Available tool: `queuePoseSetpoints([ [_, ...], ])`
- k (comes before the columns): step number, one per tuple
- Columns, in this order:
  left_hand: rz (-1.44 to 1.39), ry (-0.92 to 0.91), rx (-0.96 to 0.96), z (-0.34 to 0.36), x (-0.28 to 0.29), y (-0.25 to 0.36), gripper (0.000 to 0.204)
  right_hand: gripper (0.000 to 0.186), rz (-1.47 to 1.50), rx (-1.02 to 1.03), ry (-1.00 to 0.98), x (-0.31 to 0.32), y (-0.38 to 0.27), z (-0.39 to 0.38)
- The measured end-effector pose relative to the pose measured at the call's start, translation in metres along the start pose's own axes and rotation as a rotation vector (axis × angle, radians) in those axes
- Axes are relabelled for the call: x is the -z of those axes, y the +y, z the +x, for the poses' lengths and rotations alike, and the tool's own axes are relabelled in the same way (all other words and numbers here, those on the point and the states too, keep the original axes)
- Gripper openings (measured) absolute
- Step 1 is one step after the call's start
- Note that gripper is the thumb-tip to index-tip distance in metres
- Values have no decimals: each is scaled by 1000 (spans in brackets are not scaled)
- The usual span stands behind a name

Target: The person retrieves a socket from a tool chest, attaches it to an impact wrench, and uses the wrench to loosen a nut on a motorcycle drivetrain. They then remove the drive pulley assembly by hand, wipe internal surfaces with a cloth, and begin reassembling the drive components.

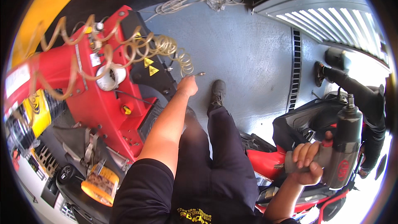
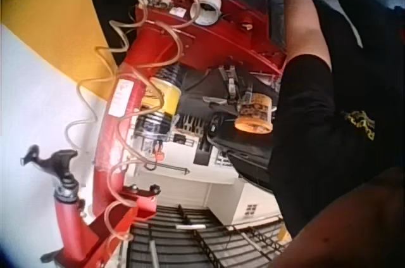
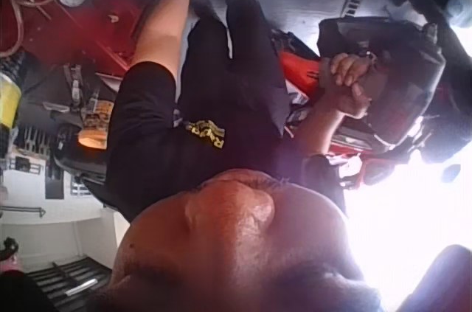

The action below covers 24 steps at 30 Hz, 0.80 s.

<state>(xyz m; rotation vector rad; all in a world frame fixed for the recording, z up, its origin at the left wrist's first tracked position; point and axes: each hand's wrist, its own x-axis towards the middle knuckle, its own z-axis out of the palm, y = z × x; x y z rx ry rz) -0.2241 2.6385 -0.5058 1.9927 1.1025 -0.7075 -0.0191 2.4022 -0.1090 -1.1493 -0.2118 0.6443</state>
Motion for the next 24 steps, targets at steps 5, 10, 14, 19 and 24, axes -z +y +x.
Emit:
queuePoseSetpoints([
  [5, 270, -31, -57, 111, -100, -12, 33, 84, 122, -346, 211, 63, 104, -11],
  [10, 403, 126, -68, 192, -173, -30, 27, 86, 112, -584, 363, 115, 164, -15],
  [14, 305, 81, -114, 216, -186, -22, 26, 87, 61, -594, 359, 143, 178, -14],
  [19, -400, 295, -388, 122, -128, 51, 32, 88, 98, -490, 302, 99, 143, -12],
  [24, -586, 140, -697, -105, 37, 179, 39, 85, 126, -174, 171, 35, 44, -15],
])
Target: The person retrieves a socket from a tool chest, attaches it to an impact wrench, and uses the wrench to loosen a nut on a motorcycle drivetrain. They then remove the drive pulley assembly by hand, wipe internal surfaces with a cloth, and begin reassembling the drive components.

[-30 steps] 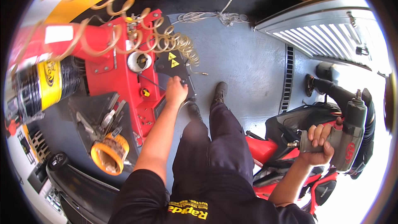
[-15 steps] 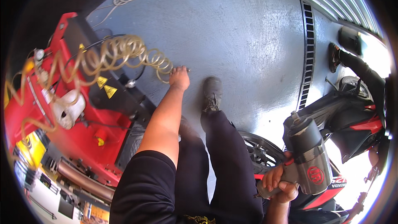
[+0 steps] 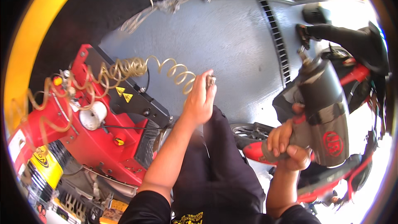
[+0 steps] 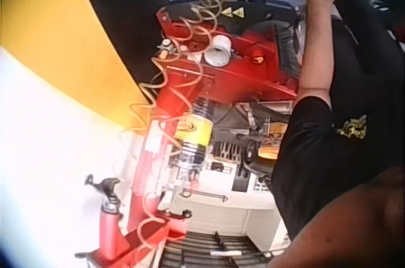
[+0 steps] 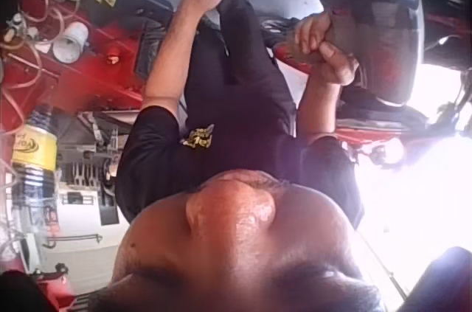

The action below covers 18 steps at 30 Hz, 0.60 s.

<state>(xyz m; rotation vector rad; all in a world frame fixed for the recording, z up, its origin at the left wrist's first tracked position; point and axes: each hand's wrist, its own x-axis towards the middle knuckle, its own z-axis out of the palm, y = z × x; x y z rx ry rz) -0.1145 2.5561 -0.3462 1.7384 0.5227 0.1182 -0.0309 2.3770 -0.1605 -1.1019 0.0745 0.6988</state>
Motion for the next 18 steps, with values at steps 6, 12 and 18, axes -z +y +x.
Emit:
queuePoseSetpoints([
  [6, -67, -75, -329, -111, 111, 283, 49, 83, 105, 548, -566, -149, -176, -73],
  [12, -387, -35, -798, -195, 157, 462, 54, 77, 133, 867, -856, -262, -316, -208],
  [18, -137, -49, -970, -275, 202, 548, 31, 75, 246, 1000, -999, -318, -337, -299],
])
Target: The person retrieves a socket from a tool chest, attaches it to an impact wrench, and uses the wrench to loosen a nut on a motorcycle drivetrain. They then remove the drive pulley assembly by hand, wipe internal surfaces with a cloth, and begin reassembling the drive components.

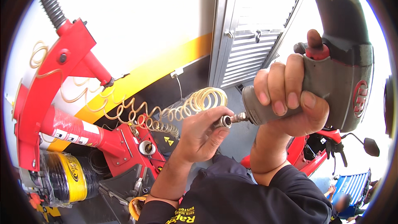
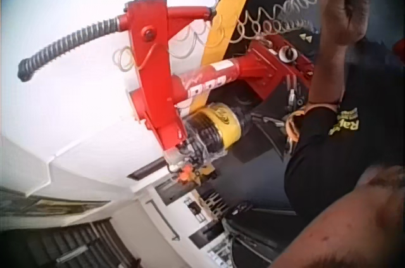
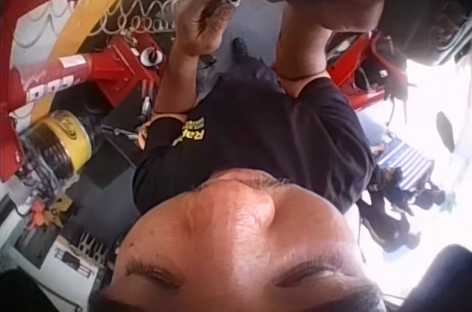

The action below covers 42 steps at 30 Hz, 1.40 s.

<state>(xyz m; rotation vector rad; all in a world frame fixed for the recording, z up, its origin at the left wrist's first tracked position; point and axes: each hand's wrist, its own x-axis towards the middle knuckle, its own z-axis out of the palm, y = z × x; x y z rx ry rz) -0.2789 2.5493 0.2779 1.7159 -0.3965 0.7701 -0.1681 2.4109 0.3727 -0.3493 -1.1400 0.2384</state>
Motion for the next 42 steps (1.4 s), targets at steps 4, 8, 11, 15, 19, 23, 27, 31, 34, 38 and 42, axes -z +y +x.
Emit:
queuePoseSetpoints([
  [4, -15, -53, -57, 8, 10, 48, 27, 73, -13, 47, -117, -46, -22, 19],
  [8, -5, 0, -292, 13, 12, 78, 28, 63, 30, 36, -219, -74, -24, 28],
  [11, 4, -40, -238, 10, -2, 91, 32, 32, 190, -20, -234, -74, -37, 23],
  [15, 21, 2, -314, 30, -11, 111, 33, 22, 357, -422, -350, -53, -63, 38],
  [19, 8, -84, -459, 52, -25, 111, 35, 22, 868, 469, -68, -77, -40, 43],
  [23, 7, 188, -386, 56, -41, 79, 29, 23, 942, -245, -577, 67, -32, 81],
  [27, 348, 133, -134, 75, -37, 44, 43, 17, 390, -278, -248, 25, -22, 75],
  [31, 729, 229, 58, 58, -4, 8, 76, 35, 130, -41, -310, 72, -2, 82],
  [34, 1119, 365, 145, -2, 48, -18, 75, 59, 67, 31, -301, 87, 8, 82],
  [38, 1276, 1030, 243, -67, 187, -40, 73, 64, -8, 63, -206, 112, -6, 79],
  [42, 1025, 1348, 256, -8, 327, -3, 94, 63, -150, 139, -5, 123, -12, 68],
])
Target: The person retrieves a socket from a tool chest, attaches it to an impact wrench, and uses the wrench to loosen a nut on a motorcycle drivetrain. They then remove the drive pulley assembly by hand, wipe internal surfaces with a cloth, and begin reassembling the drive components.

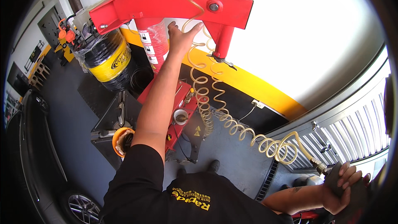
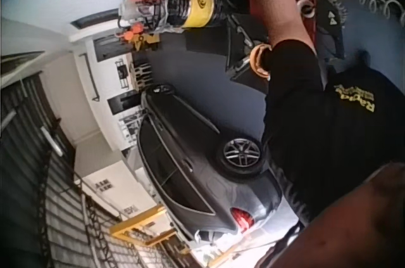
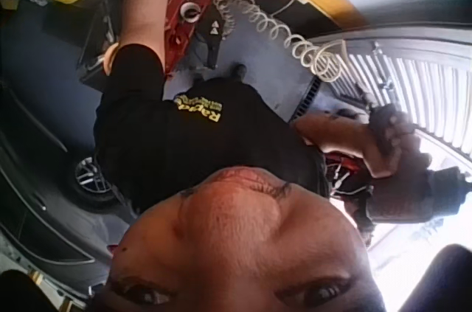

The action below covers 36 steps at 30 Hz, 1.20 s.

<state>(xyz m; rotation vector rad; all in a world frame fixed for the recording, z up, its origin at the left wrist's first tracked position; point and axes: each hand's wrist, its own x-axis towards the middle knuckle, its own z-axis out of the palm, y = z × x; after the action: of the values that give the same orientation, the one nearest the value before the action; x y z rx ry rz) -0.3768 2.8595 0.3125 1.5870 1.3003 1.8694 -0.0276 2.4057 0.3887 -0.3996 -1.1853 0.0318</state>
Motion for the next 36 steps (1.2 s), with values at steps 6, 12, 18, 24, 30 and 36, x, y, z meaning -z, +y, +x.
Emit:
queuePoseSetpoints([
  [6, -101, -228, 247, 34, -25, 70, 54, 64, -152, 27, -44, 23, -7, -8],
  [12, -1009, -230, 504, 204, -20, 171, 18, 14, -384, -73, 154, 60, -14, 0],
  [18, -301, -22, -125, 351, -102, 447, 11, 18, -77, -176, 184, 72, -2, 1],
  [24, -108, -256, -311, 311, -237, 476, 13, 12, 49, -149, 122, 106, 11, 9],
  [30, 420, -1196, 51, 97, -422, 273, 27, 13, 49, -134, 276, 126, 28, -3],
  [36, 887, -1433, -108, -32, -317, 143, 37, 15, 17, -202, 167, 142, 22, -10],
])
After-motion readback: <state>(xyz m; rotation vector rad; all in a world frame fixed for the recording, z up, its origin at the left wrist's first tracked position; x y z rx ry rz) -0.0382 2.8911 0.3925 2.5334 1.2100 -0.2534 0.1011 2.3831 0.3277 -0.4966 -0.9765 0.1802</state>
